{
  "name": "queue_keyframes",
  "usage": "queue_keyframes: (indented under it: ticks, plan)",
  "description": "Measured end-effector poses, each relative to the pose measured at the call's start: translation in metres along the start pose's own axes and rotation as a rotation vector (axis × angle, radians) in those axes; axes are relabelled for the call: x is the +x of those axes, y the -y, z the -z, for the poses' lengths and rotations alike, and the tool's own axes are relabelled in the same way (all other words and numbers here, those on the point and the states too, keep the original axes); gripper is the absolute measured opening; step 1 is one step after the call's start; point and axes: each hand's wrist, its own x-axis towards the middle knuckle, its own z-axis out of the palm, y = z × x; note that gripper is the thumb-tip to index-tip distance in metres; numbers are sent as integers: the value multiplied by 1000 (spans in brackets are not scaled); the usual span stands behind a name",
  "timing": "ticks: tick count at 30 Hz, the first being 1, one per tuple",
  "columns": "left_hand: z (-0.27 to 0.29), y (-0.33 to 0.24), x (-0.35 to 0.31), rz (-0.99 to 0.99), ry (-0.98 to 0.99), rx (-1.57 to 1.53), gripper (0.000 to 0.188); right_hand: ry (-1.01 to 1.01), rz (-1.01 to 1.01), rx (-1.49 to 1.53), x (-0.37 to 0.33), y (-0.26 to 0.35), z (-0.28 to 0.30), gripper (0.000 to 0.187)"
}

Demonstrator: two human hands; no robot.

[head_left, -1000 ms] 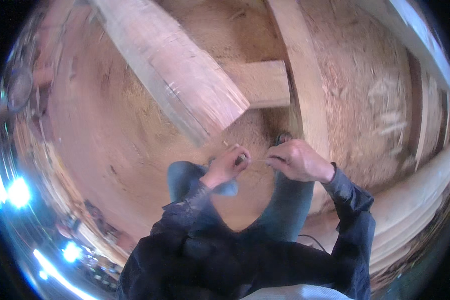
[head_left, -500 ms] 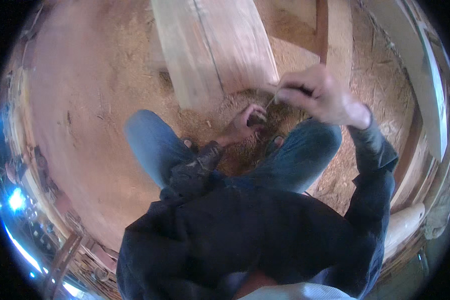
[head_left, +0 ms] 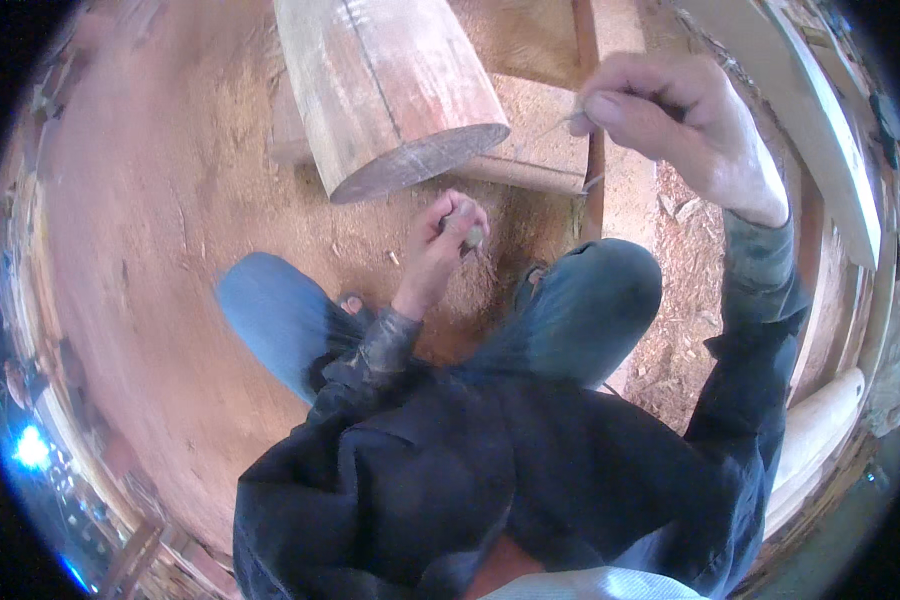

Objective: The person hammers nails into a curved wooden piece, then uses a string and small weight to mark a line on a cylindrical wooden log. The person also handles a sanding block and moves around a cluttered workshop floor.

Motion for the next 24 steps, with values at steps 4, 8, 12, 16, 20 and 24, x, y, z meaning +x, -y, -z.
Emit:
queue_keyframes:
  ticks: [4, 8, 12, 16, 20, 24]
  plan:
    - [-21, -51, 2, -38, -94, -94, 46, 5, 163, -22, 13, 20, 11, 23]
    - [-35, -70, 8, 25, 110, -195, 52, 88, 306, 70, 25, 51, 20, 26]
    - [-35, -79, 8, 77, 348, -153, 52, 87, 247, 123, 28, 77, 27, 28]
    - [-54, -72, 23, 24, 301, -135, 50, -4, 230, 77, 28, 76, 46, 29]
    - [-44, -75, 26, -29, 174, -144, 47, -139, 77, 60, 14, 80, 48, 29]
    - [-32, -96, 19, -33, 78, -114, 48, -142, 48, 332, 7, 20, 57, 28]
